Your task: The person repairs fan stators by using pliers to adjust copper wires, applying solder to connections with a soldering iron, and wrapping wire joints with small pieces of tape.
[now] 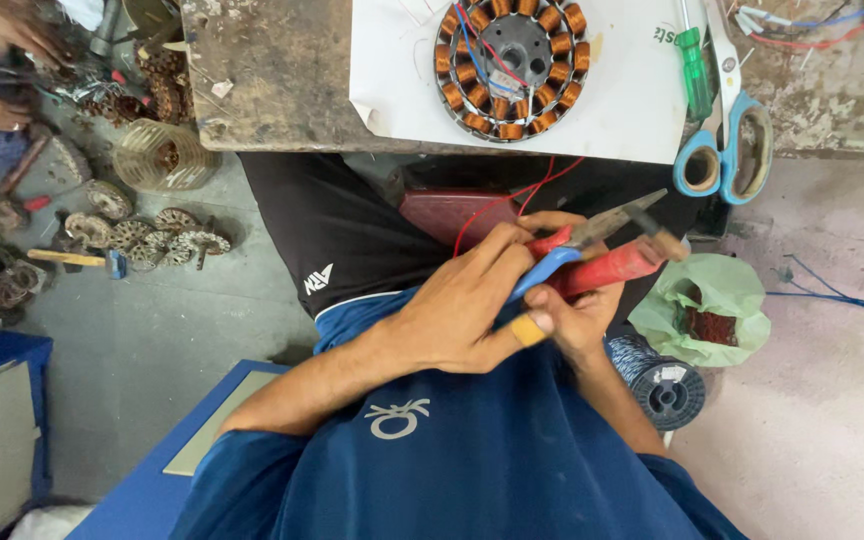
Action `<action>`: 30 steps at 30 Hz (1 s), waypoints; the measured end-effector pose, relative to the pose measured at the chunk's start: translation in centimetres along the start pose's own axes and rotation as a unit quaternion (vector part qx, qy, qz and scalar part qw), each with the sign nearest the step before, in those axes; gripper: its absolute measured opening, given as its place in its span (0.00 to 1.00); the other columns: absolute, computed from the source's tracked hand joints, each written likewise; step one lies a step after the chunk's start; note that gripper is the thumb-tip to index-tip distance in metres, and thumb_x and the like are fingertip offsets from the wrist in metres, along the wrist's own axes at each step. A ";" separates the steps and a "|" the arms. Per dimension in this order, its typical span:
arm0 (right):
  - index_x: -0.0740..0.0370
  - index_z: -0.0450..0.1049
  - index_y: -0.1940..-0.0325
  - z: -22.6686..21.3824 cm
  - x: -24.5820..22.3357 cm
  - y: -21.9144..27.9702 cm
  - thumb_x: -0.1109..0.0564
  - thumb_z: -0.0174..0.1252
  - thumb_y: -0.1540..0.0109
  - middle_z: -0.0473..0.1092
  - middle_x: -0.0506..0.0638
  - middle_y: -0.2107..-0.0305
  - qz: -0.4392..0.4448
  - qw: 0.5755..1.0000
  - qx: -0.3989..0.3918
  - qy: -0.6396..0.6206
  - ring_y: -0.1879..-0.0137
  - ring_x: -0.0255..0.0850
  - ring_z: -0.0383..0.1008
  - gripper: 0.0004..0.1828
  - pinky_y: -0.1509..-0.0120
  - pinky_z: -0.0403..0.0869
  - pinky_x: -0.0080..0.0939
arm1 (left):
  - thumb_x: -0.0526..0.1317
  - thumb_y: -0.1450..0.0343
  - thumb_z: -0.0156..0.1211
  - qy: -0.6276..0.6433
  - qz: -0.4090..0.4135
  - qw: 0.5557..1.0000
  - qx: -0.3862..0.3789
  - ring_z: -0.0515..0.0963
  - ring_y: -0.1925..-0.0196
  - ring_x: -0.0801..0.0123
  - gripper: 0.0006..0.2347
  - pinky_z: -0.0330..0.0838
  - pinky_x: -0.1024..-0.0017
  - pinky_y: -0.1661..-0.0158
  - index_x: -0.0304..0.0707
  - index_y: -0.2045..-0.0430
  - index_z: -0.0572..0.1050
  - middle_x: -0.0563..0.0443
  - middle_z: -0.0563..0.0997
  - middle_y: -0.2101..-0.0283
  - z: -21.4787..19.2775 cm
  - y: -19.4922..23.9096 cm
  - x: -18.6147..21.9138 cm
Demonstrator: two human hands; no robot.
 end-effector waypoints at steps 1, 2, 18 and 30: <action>0.70 0.71 0.44 -0.6 0.4 0.1 0.55 0.67 0.38 0.70 0.65 0.45 0.020 1.000 0.012 0.002 0.43 0.45 0.74 0.24 0.37 0.74 0.39 | 0.51 0.26 0.57 -0.004 0.009 1.000 -0.028 0.76 0.45 0.43 0.26 0.76 0.58 0.54 0.24 0.43 0.66 0.33 0.69 0.44 0.0 -0.3 -0.1; 0.69 0.70 0.45 -1.1 0.7 0.5 0.55 0.68 0.38 0.71 0.65 0.45 0.026 0.999 0.031 -0.031 0.46 0.44 0.75 0.23 0.40 0.75 0.39 | 0.53 0.28 0.60 -0.009 0.016 0.998 -0.057 0.75 0.43 0.42 0.30 0.76 0.57 0.54 0.23 0.42 0.64 0.31 0.68 0.43 0.1 -0.4 0.0; 0.71 0.71 0.46 -9.1 4.3 3.4 0.61 0.62 0.38 0.69 0.80 0.54 0.019 0.965 0.092 -0.244 0.75 0.43 0.71 0.18 0.71 0.73 0.36 | 0.45 0.40 0.83 -0.393 0.029 0.905 0.160 0.74 0.47 0.48 0.21 0.67 0.51 0.49 0.38 0.65 0.74 0.49 0.79 0.54 -13.7 -2.7 2.0; 0.71 0.70 0.47 -7.5 2.9 3.4 0.61 0.63 0.38 0.71 0.63 0.73 0.027 0.975 0.073 -0.210 0.64 0.48 0.73 0.17 0.50 0.75 0.45 | 0.41 0.50 0.89 -0.251 0.064 0.959 0.114 0.60 0.24 0.38 0.42 0.58 0.52 0.27 0.34 0.49 0.60 0.31 0.69 0.32 -12.5 -7.9 -3.2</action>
Point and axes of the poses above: each hand's wrist, its own y-axis away from the middle knuckle, its own z-axis out of the palm, x = y × z, the point moved 6 cm from there along -y, towards the middle knuckle
